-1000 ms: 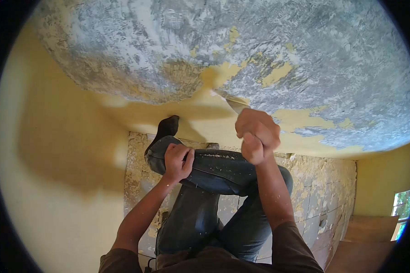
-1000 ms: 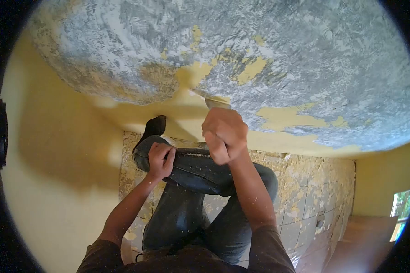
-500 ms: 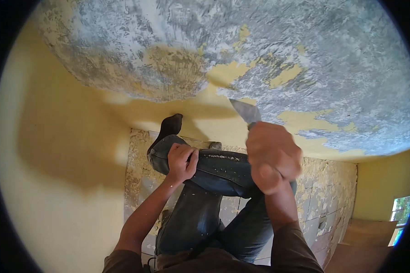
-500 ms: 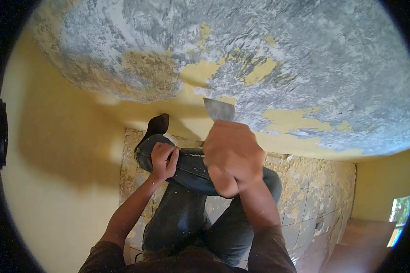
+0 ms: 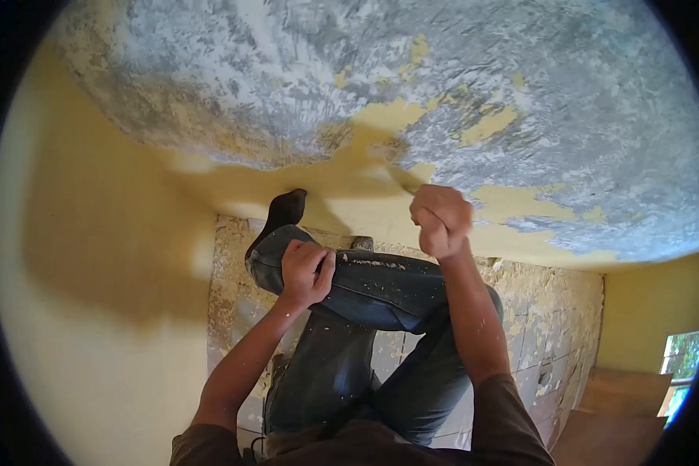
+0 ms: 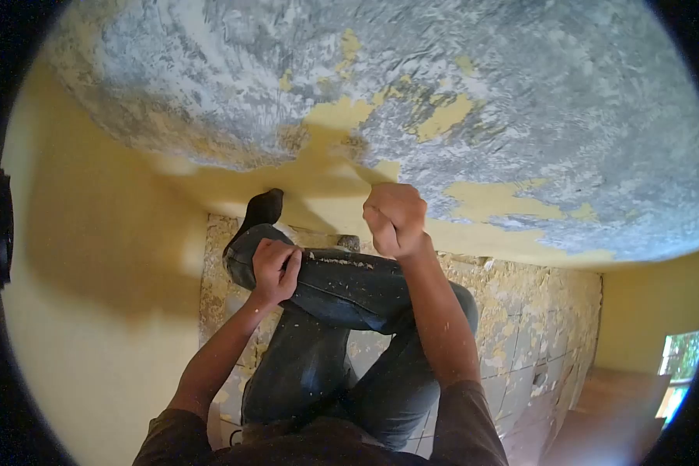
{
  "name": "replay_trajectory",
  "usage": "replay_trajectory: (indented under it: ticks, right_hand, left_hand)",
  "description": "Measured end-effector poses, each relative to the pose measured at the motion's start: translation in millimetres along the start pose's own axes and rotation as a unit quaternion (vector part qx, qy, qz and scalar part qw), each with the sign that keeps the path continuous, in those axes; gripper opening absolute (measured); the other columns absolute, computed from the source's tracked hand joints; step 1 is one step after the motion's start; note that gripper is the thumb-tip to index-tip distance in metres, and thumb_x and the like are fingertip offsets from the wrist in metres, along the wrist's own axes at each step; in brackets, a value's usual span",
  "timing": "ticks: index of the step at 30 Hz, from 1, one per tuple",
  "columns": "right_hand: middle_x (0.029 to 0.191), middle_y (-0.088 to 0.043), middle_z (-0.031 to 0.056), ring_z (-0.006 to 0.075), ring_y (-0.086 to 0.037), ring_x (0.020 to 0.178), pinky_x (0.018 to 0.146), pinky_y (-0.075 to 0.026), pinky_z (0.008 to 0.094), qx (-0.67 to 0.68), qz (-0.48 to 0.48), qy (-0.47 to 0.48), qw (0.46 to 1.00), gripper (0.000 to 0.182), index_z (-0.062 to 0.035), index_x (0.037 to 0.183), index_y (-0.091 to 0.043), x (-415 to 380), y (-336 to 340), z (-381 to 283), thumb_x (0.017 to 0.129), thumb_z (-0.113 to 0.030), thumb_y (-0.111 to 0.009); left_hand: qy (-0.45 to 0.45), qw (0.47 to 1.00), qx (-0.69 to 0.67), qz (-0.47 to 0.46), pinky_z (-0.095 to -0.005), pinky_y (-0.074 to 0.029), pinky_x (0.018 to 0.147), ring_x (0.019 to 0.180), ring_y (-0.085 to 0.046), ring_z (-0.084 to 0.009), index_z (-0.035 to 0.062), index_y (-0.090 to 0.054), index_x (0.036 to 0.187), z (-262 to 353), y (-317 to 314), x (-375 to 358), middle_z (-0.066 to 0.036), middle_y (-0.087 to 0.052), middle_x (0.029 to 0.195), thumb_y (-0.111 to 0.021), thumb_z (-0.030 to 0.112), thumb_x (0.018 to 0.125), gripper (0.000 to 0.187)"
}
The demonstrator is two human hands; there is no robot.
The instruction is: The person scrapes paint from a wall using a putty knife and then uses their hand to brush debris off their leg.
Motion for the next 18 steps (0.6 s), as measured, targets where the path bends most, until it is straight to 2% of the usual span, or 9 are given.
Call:
replay_trajectory:
  ticks: [1, 6, 8, 10, 11, 13, 15, 17, 18]
  right_hand:
    - [0.062, -0.057, 0.0102, 0.029, -0.054, 0.05, 0.048, -0.043, 0.0383, 0.171, 0.073, -0.024, 0.982, 0.008, -0.0008, 0.064, -0.054, -0.4, -11.4, 15.2, 0.066, 0.001, -0.061]
    - [0.06, -0.054, 0.0106, 0.0302, -0.051, 0.048, 0.047, -0.04, 0.0385, 0.246, 0.146, 0.066, 0.956, 0.01, -0.0025, 0.062, -0.053, 53.7, 38.3, -88.3, 0.069, -0.001, -0.061]
    - [0.059, -0.052, 0.0109, 0.0302, -0.049, 0.047, 0.047, -0.039, 0.0387, 0.282, 0.153, 0.068, 0.945, 0.011, -0.0026, 0.062, -0.053, 48.5, 43.3, -84.6, 0.07, -0.002, -0.061]
    - [0.058, -0.05, 0.012, 0.0293, -0.048, 0.046, 0.046, -0.038, 0.0391, -0.063, 0.07, 0.075, 0.993, 0.013, -0.0015, 0.063, -0.052, 19.3, 20.5, -29.0, 0.073, -0.002, -0.06]
    - [0.058, -0.051, 0.0118, 0.0286, -0.049, 0.046, 0.045, -0.038, 0.0389, 0.166, 0.107, 0.021, 0.98, 0.016, -0.0021, 0.061, -0.049, 14.9, 0.1, 1.3, 0.072, -0.004, -0.061]
    - [0.058, -0.052, 0.0103, 0.0272, -0.049, 0.046, 0.044, -0.037, 0.0378, 0.176, 0.131, 0.001, 0.976, 0.015, -0.0035, 0.062, -0.049, 22.7, 2.7, -8.0, 0.072, -0.004, -0.061]
    - [0.059, -0.054, 0.0088, 0.0257, -0.05, 0.047, 0.044, -0.038, 0.0365, 0.177, 0.162, 0.058, 0.969, 0.013, -0.0041, 0.063, -0.051, 35.4, 23.3, -42.3, 0.071, -0.002, -0.061]
    - [0.058, -0.054, 0.0079, 0.0252, -0.049, 0.046, 0.044, -0.037, 0.0358, 0.199, 0.115, 0.049, 0.972, 0.012, -0.0044, 0.065, -0.051, 59.3, 58.7, -90.8, 0.071, -0.001, -0.061]
    - [0.059, -0.053, 0.0078, 0.0256, -0.047, 0.046, 0.045, -0.037, 0.0369, 0.276, 0.165, 0.097, 0.942, 0.012, -0.0049, 0.067, -0.052, 62.0, 60.1, -102.7, 0.07, 0.0, -0.063]
  left_hand:
    - [-0.009, 1.0, -0.002, 0.001, -0.0397, -0.043, 0.068, 0.063, -0.059, -0.0282, 0.0036, -0.064, 0.078, 2.1, 1.0, 3.8, -0.008, -0.061, 0.069, -0.067, 0.002, 0.082, 0.004]
    - [-0.001, 1.0, 0.012, 0.008, -0.0394, -0.042, 0.067, 0.062, -0.059, -0.027, 0.004, -0.064, 0.078, 0.2, 0.5, -2.2, -0.008, -0.062, 0.07, -0.067, 0.003, 0.082, 0.005]
    - [-0.006, 1.0, -0.001, 0.01, -0.0394, -0.042, 0.066, 0.063, -0.059, -0.0272, 0.004, -0.064, 0.078, -2.1, -0.3, -2.5, -0.008, -0.062, 0.07, -0.067, 0.004, 0.082, 0.005]
    - [-0.004, 1.0, 0.0, -0.002, -0.0392, -0.042, 0.067, 0.063, -0.06, -0.0274, 0.004, -0.064, 0.077, -2.4, 0.6, -2.3, -0.008, -0.062, 0.07, -0.067, 0.004, 0.082, 0.005]
    - [-0.013, 1.0, -0.003, -0.001, -0.0392, -0.042, 0.067, 0.063, -0.06, -0.0274, 0.004, -0.064, 0.077, 0.2, 0.2, 1.0, -0.008, -0.062, 0.07, -0.067, 0.004, 0.082, 0.005]
    - [-0.004, 1.0, 0.009, -0.029, -0.0412, -0.042, 0.069, 0.065, -0.061, -0.0295, 0.0031, -0.065, 0.079, 3.1, 1.2, 3.1, -0.01, -0.065, 0.073, -0.064, 0.002, 0.086, 0.007]
    - [0.001, 1.0, 0.008, -0.011, -0.0412, -0.042, 0.069, 0.065, -0.061, -0.0296, 0.003, -0.065, 0.08, 1.6, -0.2, 1.3, -0.01, -0.065, 0.072, -0.064, 0.003, 0.086, 0.007]
    - [0.004, 1.0, 0.005, -0.012, -0.0412, -0.042, 0.069, 0.065, -0.061, -0.0297, 0.0028, -0.065, 0.08, 1.1, 0.6, -2.0, -0.01, -0.064, 0.072, -0.064, 0.003, 0.087, 0.007]
    - [0.005, 1.0, -0.004, -0.001, -0.0404, -0.042, 0.068, 0.063, -0.06, -0.0289, 0.0035, -0.064, 0.079, 0.9, 1.1, -1.1, -0.009, -0.063, 0.07, -0.065, 0.003, 0.085, 0.006]
Point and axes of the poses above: each hand's wrist, its own x-axis towards the middle knuckle, its own y-axis out of the back of the hand, z = x × y, the point moved 2 cm from there along x, towards the middle knuckle
